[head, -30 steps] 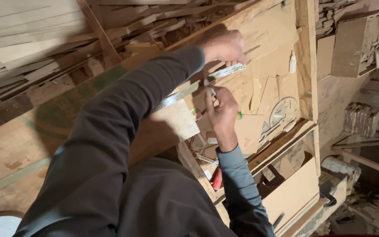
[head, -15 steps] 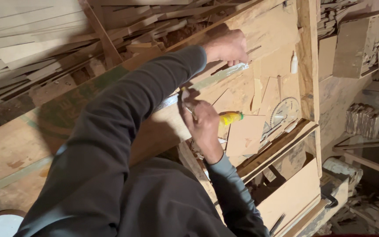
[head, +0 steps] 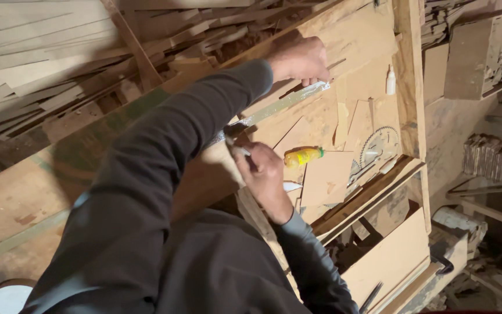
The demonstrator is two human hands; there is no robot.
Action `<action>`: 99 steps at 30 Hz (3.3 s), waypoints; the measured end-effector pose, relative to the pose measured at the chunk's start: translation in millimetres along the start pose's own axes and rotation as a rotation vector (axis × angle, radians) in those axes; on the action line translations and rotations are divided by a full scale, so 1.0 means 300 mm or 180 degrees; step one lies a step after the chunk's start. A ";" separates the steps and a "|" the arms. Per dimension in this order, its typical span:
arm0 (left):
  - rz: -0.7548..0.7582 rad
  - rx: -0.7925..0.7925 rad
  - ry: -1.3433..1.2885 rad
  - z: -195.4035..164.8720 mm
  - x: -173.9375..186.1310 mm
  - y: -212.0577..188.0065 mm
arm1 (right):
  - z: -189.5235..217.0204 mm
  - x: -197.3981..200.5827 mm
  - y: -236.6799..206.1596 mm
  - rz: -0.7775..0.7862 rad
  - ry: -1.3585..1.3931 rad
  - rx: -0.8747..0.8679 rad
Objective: The person holds a yellow glue bottle and applies glue along a long thin wooden strip laid across a workbench, moving steadily along its length. They then set the bottle down, fold and press the glued strip over on itself, and handle the strip at the bench.
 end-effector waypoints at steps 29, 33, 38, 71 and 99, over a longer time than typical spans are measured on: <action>0.0008 -0.0204 0.0201 -0.026 -0.001 -0.001 | -0.061 0.069 0.098 -0.0693 -0.0038 -0.0380; 0.0046 -0.0169 0.0166 -0.047 -0.006 0.002 | -0.082 -0.078 0.002 -0.0171 -0.0598 0.0160; 0.0089 -0.0524 -0.0030 -0.099 0.001 -0.038 | -0.089 -0.119 -0.117 -0.0092 0.0691 0.0090; -0.0469 -0.1034 0.0140 -0.301 0.080 -0.695 | -0.292 0.124 -0.004 -0.2544 0.3802 -0.1107; 0.0116 -0.0602 0.0602 -0.126 -0.002 0.044 | -0.121 0.486 0.140 -0.0104 -0.2054 0.1431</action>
Point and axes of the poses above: each hand's wrist, its own y-axis towards the middle knuckle, its own x-axis out of the back of the hand, z = x × y, the point moved 1 cm from there along y, towards the middle knuckle, and after that the axes turned 11 degrees about y, right-handed, at the moved point
